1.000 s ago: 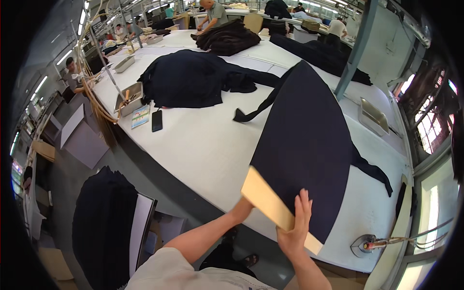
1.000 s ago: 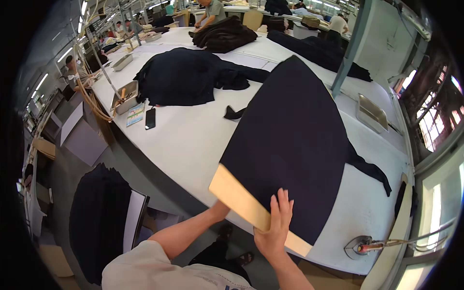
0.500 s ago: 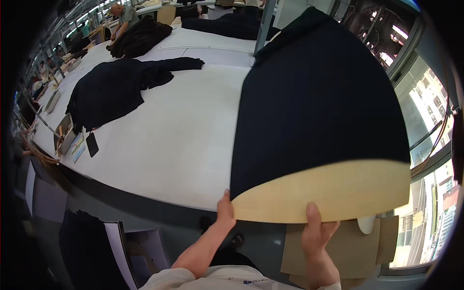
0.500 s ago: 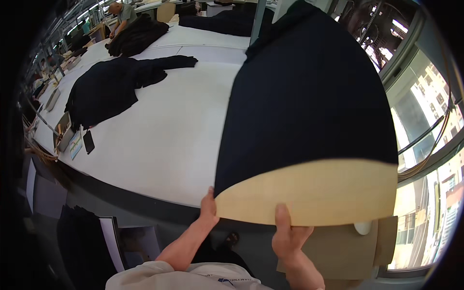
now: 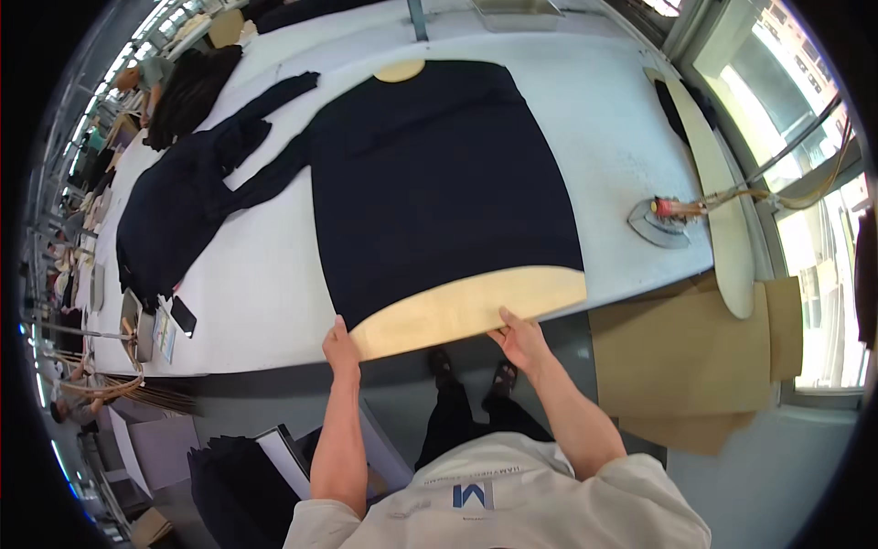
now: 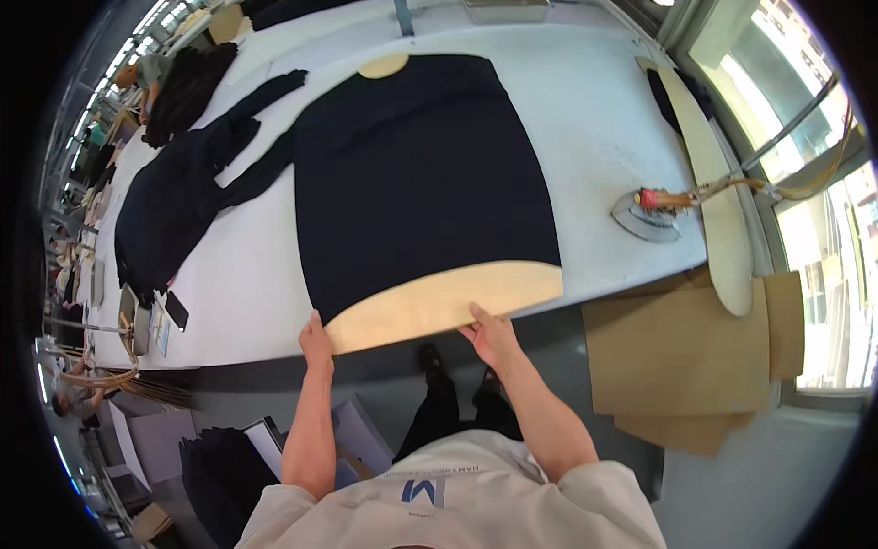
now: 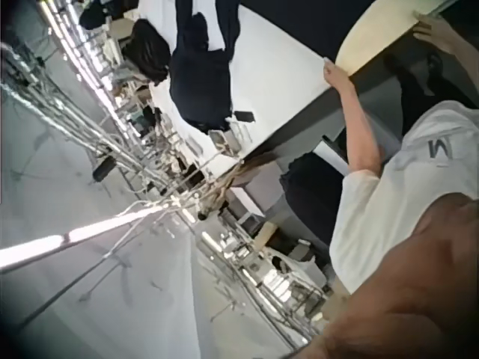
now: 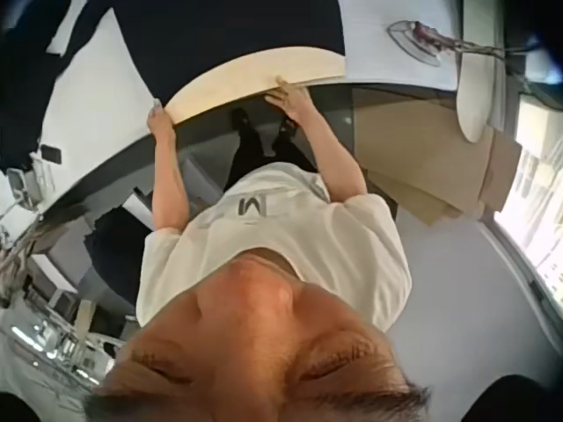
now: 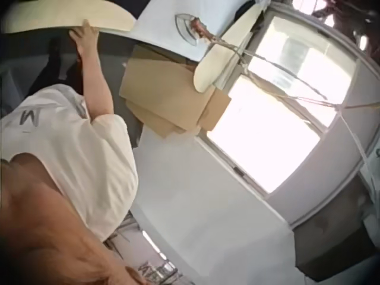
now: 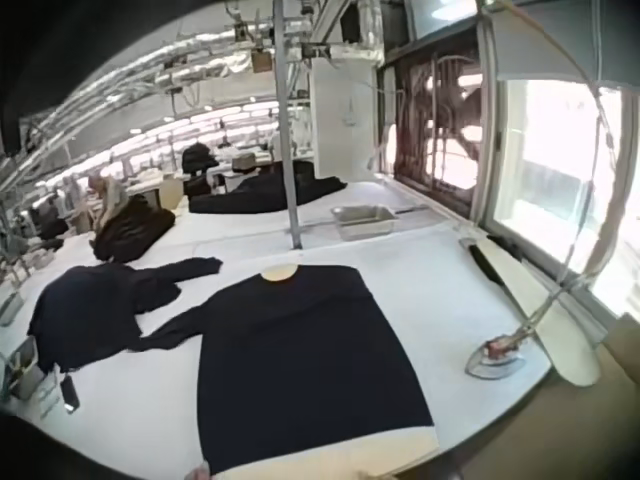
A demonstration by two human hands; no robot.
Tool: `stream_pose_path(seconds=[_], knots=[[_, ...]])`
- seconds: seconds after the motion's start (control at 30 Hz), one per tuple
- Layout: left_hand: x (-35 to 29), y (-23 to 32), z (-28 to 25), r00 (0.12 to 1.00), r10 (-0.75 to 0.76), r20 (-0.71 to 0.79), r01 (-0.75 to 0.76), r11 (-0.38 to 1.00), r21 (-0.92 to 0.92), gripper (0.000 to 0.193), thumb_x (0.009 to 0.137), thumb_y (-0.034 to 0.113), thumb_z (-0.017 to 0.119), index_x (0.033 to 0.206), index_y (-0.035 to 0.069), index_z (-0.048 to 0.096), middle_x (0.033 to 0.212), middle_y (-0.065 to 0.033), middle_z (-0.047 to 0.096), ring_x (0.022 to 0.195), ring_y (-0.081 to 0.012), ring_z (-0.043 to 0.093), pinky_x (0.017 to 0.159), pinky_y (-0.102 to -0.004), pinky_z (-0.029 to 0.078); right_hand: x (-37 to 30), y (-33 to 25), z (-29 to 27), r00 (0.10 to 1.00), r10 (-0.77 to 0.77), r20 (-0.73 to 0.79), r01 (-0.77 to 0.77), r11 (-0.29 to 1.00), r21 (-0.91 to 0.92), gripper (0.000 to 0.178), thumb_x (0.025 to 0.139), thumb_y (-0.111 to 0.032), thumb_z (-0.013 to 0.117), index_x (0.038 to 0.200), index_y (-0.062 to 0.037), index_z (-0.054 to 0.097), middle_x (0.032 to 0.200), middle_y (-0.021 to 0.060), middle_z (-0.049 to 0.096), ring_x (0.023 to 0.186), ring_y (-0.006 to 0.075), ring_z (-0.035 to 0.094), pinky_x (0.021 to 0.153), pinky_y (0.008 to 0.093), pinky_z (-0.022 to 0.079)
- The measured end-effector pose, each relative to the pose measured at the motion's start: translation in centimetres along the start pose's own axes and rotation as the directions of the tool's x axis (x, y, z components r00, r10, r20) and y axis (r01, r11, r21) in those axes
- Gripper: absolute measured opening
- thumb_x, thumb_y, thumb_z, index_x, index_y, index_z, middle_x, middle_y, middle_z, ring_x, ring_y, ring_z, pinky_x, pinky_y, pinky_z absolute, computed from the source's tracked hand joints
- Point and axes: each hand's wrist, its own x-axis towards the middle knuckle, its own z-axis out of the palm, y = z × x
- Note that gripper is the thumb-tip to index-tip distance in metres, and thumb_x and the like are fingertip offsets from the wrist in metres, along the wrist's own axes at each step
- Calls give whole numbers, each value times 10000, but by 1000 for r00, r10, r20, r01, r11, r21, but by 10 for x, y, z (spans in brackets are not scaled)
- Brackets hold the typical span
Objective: Ironing and pressing black t-shirts using an industrial iron and a wooden paddle in a factory setting.
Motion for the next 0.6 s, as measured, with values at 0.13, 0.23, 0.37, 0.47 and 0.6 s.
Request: stream_pose_path(seconds=[0.13, 0.23, 0.37, 0.47, 0.6], knots=[[3, -11, -21, 951, -230, 206, 289, 896, -337, 300, 1071, 350, 615, 977, 66, 638, 811, -4, 680, 697, -100, 651, 603, -258, 508, -23, -46, -32, 989, 39, -141, -125, 724, -679, 329, 1053, -308, 620, 1174, -8, 680, 979, 126, 745, 813, 198, 745, 647, 312, 590], [-5, -5, -31, 941, -237, 243, 312, 886, -344, 244, 1059, 297, 643, 975, 68, 640, 905, -46, 727, 781, -123, 704, 677, -261, 560, 6, -107, -66, 850, -525, -47, 238, 461, -855, 253, 1037, -202, 582, 1174, -19, 691, 888, 51, 721, 733, 109, 663, 605, 255, 520], [-24, -3, -19, 965, -210, 160, 250, 922, -297, 210, 1029, 235, 682, 1032, 25, 668, 990, -65, 730, 847, -145, 712, 722, -269, 577, 67, -161, -112, 762, -642, 88, 157, 51, -986, 310, 987, -241, 675, 1161, 15, 694, 832, 115, 747, 722, 177, 700, 643, 328, 540], [-28, 0, -25, 944, -277, 181, 322, 895, -308, 260, 1010, 207, 698, 1152, -11, 695, 1024, -70, 729, 902, -148, 712, 736, -269, 580, 70, -163, -112, 823, -560, 95, 101, -21, -995, 334, 896, -247, 780, 1104, 9, 733, 906, 151, 774, 827, 239, 747, 745, 359, 571], [-22, 14, -25, 916, -384, 117, 401, 887, -229, 247, 1019, 190, 681, 1164, -8, 704, 989, -52, 735, 864, -137, 711, 749, -273, 574, 64, -174, -94, 894, -448, 5, 78, 145, -986, 326, 870, -168, 823, 1092, 52, 733, 881, 117, 757, 726, 137, 687, 645, 297, 553]])
